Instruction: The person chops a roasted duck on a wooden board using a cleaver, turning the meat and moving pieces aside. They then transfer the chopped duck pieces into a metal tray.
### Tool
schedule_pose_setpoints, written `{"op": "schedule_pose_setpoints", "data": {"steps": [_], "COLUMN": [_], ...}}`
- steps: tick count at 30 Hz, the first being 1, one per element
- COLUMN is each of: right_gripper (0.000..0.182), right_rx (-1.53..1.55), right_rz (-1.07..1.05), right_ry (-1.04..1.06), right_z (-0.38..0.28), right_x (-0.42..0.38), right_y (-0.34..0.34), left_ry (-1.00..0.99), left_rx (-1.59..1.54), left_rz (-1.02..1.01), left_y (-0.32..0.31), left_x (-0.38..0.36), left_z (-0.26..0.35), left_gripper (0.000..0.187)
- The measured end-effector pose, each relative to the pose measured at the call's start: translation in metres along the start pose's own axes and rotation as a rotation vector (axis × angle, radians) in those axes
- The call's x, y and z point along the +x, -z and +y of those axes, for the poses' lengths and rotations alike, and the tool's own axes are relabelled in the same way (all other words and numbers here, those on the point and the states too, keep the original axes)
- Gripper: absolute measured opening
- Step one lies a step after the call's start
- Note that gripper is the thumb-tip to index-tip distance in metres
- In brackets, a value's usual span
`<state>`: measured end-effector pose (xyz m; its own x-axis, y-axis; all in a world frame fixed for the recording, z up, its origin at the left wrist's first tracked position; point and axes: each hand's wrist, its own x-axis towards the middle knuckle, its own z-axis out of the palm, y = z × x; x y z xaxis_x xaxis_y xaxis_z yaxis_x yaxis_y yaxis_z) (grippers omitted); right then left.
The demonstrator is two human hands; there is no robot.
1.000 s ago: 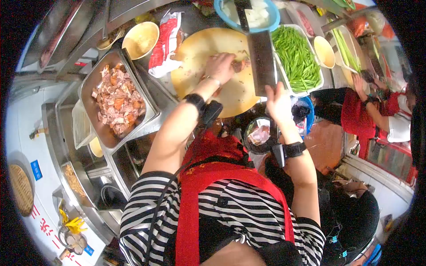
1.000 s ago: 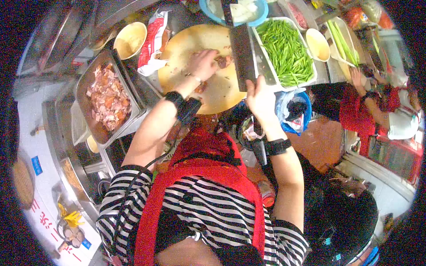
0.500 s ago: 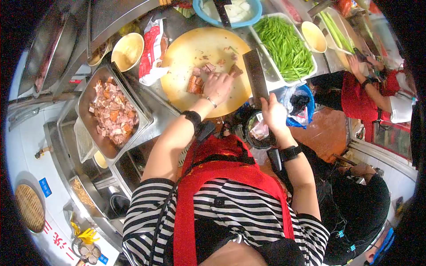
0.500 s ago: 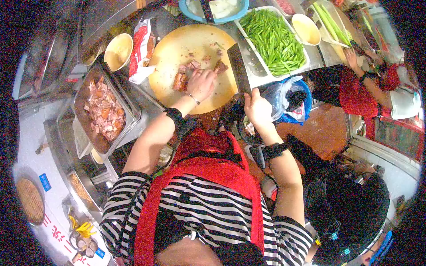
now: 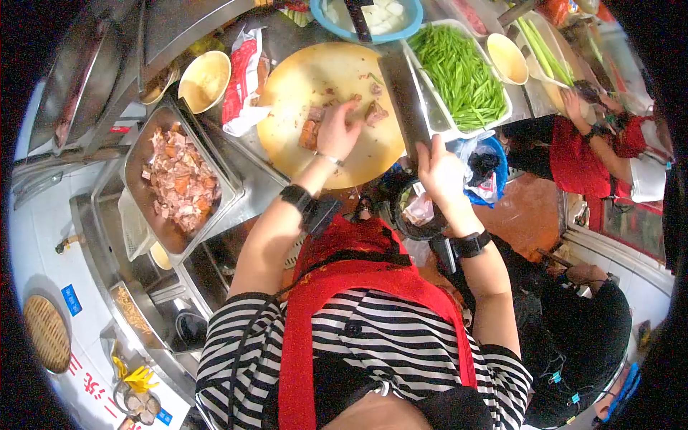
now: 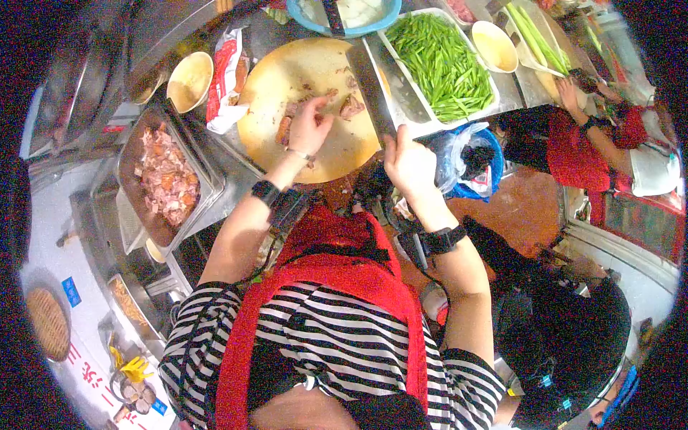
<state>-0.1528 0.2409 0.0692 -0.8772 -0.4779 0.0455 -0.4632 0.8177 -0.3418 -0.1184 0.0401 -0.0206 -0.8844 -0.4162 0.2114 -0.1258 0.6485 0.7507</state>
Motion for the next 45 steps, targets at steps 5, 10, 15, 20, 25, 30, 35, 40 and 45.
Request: {"op": "schedule_pose_setpoints", "data": {"steps": [5,10,15,20,25,30,35,40,45], "right_gripper": [0.018,0.017,0.019,0.016,0.013,0.019,0.025,0.020,0.017], "right_rx": [-0.184,-0.124,-0.172,-0.234,-0.266,-0.019,0.786,1.014,1.094], "right_rz": [-0.332,-0.294,-0.294,-0.088,-0.151,-0.197,-0.353,-0.440,-0.499], "right_ry": [0.007,-0.003,0.094,0.081,0.269,0.166,-0.290,-0.441,-0.355], "right_z": [-0.014,-0.021,-0.008,0.009,0.024,0.004,0.024,0.012,-0.006], "right_x": [0.024,0.034,0.010,0.012,0.016,-0.002,-0.019,-0.016,-0.012], "right_y": [-0.049,-0.054,-0.023,0.005,-0.029,-0.048,-0.068,-0.081,-0.095], "left_ry": [0.129,0.074,-0.079,-0.190,0.022,-0.160,-0.264,-0.212,-0.088], "left_rx": [-0.053,0.414,0.362,0.333,0.327,0.308,0.296,0.302,-0.191], "left_rz": [0.094,-0.023,0.030,0.116,-0.137,-0.269,-0.300,-0.052,0.078], "left_y": [-0.005,-0.032,-0.003,0.048,0.053,0.040,0.028,0.003,-0.021], "left_x": [-0.014,0.012,0.011,-0.035,-0.035,0.005,0.006,-0.004,-0.005], "left_z": [0.007,0.009,0.003,-0.032,-0.040,-0.059,-0.045,-0.025,-0.017], "left_gripper": [0.027,0.026,0.035,0.074,0.107,0.100,0.081,0.068,0.045]}}
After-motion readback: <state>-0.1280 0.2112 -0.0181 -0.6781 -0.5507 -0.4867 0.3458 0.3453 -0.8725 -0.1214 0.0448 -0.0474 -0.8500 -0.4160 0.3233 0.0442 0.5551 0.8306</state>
